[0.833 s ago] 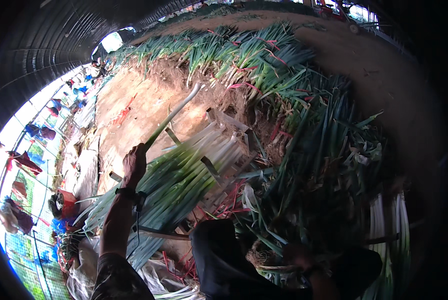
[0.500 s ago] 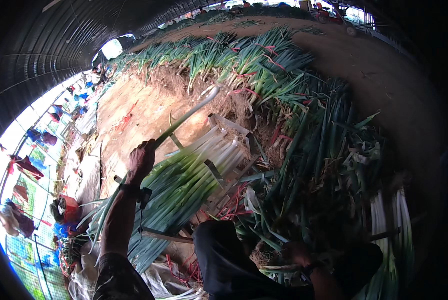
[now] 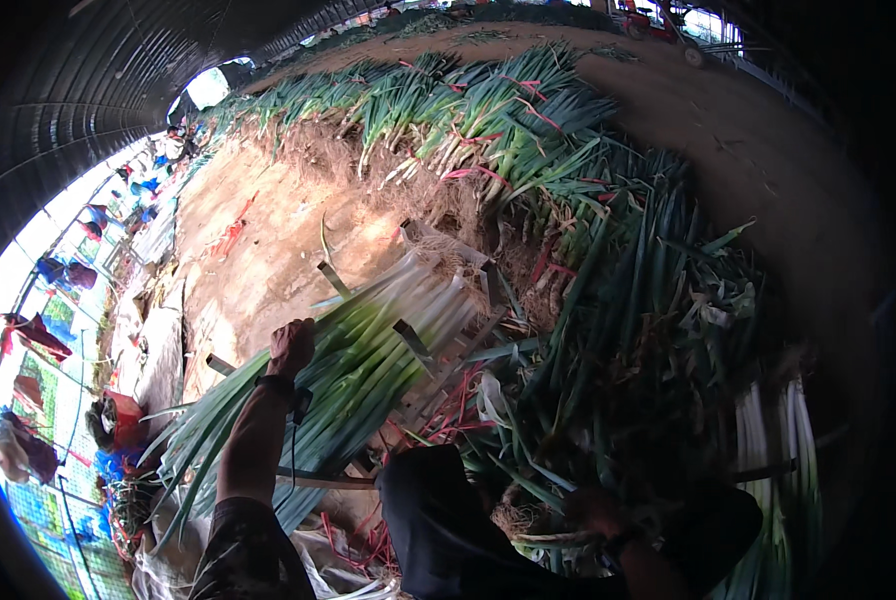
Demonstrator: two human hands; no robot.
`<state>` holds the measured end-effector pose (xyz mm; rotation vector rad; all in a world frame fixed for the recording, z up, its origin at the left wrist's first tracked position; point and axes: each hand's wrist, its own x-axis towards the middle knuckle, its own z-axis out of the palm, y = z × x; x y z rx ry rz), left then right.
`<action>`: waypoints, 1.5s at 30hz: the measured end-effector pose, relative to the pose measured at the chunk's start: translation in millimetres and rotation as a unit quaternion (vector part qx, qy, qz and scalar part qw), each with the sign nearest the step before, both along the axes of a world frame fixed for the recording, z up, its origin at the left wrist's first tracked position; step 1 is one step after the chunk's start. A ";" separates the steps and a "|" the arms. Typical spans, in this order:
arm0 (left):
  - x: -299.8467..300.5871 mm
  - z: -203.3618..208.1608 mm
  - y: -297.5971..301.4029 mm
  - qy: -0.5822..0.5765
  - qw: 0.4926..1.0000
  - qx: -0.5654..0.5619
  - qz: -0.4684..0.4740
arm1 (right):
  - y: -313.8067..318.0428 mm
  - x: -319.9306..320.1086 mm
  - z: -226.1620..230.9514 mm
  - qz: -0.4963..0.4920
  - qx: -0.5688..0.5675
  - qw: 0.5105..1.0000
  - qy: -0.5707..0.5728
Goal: The person peels the outer layers from scallions by hand, places them onto a metal rack, and then gathers a bundle of scallions and ties them together using a red plastic strip.
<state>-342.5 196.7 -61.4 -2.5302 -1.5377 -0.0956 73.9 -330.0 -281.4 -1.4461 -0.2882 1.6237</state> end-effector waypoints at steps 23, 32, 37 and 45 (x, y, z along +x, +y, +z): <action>24.2 -118.7 -8.0 -0.210 0.968 0.033 -0.134 | -6.3 5.6 -21.6 0.299 0.181 0.862 -0.368; 32.3 -75.6 4.7 -0.053 0.998 -0.012 -0.012 | -7.8 -2.1 53.6 0.036 0.031 0.996 -0.080; -3.1 -74.4 25.6 -0.059 0.994 0.095 -0.018 | 5.2 11.9 84.4 0.326 0.146 0.851 -0.384; 14.9 -79.8 49.0 -0.048 0.998 0.031 0.006 | -22.0 -0.7 55.2 0.056 0.021 0.998 -0.010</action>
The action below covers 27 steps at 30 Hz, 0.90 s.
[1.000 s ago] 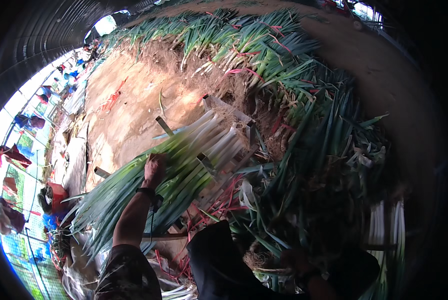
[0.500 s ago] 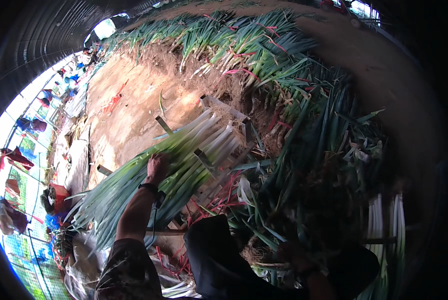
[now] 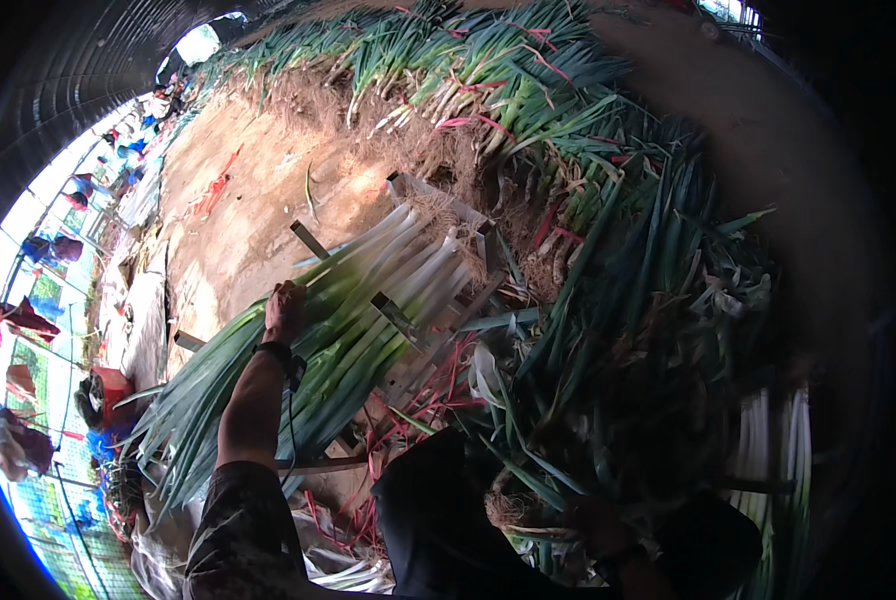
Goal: The person peels the outer layers from scallions by hand, places them onto a metal rack, and then gathers a bundle of scallions and ties them together using a red plastic strip.
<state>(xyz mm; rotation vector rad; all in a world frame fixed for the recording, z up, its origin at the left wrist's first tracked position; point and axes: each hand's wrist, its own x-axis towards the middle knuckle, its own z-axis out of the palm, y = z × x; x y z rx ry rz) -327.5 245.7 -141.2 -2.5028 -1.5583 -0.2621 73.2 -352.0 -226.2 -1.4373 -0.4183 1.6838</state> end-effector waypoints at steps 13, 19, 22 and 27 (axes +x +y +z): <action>16.5 -3.0 -8.3 0.033 0.997 -0.022 0.064 | 67.7 28.8 82.5 0.266 0.108 0.873 -0.395; 67.2 59.8 1.1 -0.131 0.991 -0.006 -0.023 | 90.1 81.9 161.8 0.174 0.125 0.825 -0.523; 191.8 73.2 -39.5 -0.194 0.964 -0.100 -0.150 | 90.5 103.3 199.7 0.312 -0.050 0.756 -0.574; 366.9 -8.8 -150.6 -0.414 0.697 -0.520 -0.269 | 66.9 116.7 189.6 0.172 0.044 0.750 -0.637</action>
